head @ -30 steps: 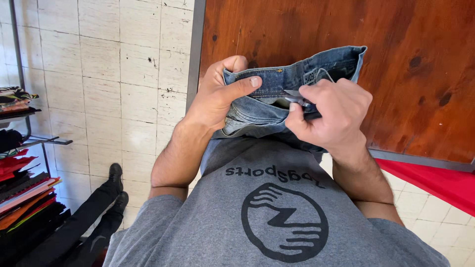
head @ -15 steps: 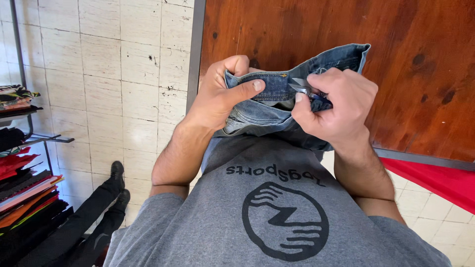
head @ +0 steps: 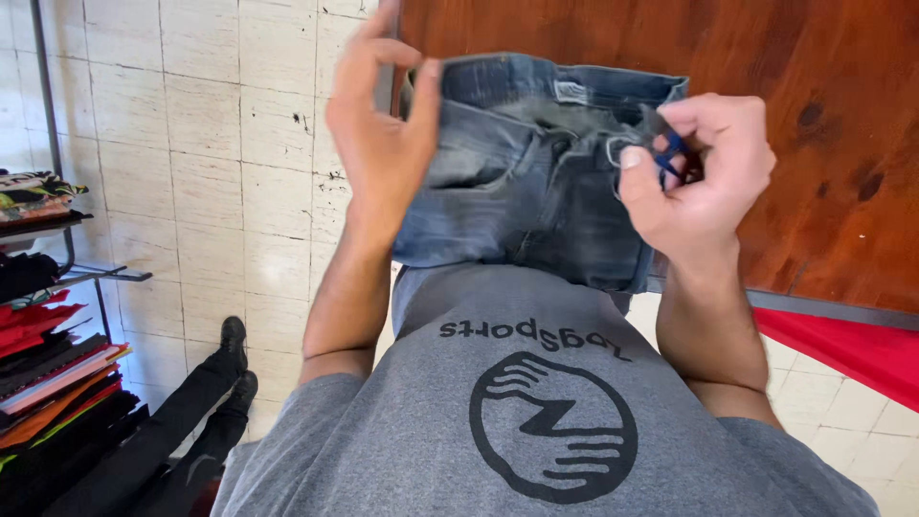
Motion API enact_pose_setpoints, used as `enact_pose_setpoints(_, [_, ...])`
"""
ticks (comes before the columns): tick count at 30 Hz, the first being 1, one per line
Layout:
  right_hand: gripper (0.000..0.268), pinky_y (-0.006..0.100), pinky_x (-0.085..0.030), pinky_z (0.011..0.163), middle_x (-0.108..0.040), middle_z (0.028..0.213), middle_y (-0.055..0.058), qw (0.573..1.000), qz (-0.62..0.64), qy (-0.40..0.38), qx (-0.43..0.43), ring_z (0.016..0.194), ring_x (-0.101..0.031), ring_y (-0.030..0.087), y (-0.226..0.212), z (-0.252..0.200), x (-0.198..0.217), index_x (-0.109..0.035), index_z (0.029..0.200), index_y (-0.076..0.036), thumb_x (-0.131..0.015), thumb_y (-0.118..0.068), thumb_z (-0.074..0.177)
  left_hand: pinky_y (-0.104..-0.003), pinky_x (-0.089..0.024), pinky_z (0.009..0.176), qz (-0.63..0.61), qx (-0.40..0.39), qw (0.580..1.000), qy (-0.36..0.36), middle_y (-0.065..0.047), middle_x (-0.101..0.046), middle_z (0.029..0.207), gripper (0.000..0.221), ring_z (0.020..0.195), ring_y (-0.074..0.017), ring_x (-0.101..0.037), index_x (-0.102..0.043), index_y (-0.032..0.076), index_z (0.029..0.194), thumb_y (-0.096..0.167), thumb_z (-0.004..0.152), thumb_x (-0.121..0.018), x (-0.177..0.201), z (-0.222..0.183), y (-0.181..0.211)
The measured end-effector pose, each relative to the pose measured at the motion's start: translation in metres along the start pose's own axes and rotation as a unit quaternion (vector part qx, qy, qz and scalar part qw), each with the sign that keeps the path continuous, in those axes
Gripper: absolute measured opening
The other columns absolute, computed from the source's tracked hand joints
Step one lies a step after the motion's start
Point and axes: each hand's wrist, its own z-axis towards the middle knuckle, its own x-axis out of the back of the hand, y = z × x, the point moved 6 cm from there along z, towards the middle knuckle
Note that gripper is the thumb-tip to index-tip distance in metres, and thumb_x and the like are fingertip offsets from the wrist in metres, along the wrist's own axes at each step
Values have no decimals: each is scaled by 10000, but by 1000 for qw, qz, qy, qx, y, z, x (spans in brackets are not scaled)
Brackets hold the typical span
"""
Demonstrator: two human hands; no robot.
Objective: The person uses small shears to remove loose threads from a pair of denim jeans on a wooden table, then removes a security tag and folds the jeans.
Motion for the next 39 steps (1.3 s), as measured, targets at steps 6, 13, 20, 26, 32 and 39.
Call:
enact_pose_setpoints(6, [275, 357, -485, 781, -693, 1034, 153, 993, -68, 51, -77, 853, -603, 193, 61, -7, 51, -629, 1401, 46, -834, 108, 1230, -493, -567, 1312, 18, 40, 997, 62, -223, -820, 1473, 87, 1457, -351, -775, -710, 104, 1181, 21, 1161, -695, 33, -13, -38])
enact_pose_setpoints(13, [212, 561, -570, 959, -847, 1079, 77, 934, -272, 34, -231, 992, -797, 364, 296, -91, 102, -765, 1380, -84, -876, -196, 1238, -373, -626, 1097, 80, 80, 990, -79, -89, -893, 1384, 39, 1324, -262, -855, -805, 162, 1158, 136, 1131, -792, -11, -73, -99])
enact_pose_setpoints(20, [428, 646, -436, 1016, -701, 1450, 229, 906, -394, 96, -122, 1326, -578, 470, 267, -119, 92, -822, 1412, -3, -965, -104, 1021, -497, -618, 1094, 113, -29, 954, -276, -67, -889, 1321, 157, 1245, -340, -822, -814, 135, 1253, 180, 1118, -747, -127, -103, -94])
enact_pose_setpoints(26, [293, 623, -489, 1093, -724, 1332, 225, 969, -228, 97, 5, 1275, -657, 472, 184, -93, -2, -805, 1294, -10, -884, -49, 1015, -557, -610, 1079, 208, -119, 920, -309, -159, -796, 1240, 280, 1206, -434, -749, -775, 78, 1263, 205, 1026, -854, -206, -97, -127])
enact_pose_setpoints(32, [528, 556, -540, 1110, -736, 1470, 129, 986, -161, -41, 23, 1429, -688, 397, 158, -76, -94, -806, 1437, -119, -927, -224, 934, -576, -664, 997, 231, -67, 913, -329, -169, -810, 1034, 190, 1070, -457, -816, -858, 89, 1103, 260, 1021, -872, -232, -87, -163])
enact_pose_setpoints(39, [734, 577, -391, 1299, -725, 1590, 223, 991, -121, -54, 34, 1643, -582, 395, 188, -75, -96, -629, 1722, -18, -835, -381, 1118, -479, -614, 791, 34, 201, 939, -277, -105, -759, 829, 136, 886, -315, -809, -792, 132, 995, 260, 1006, -835, -232, -125, -205])
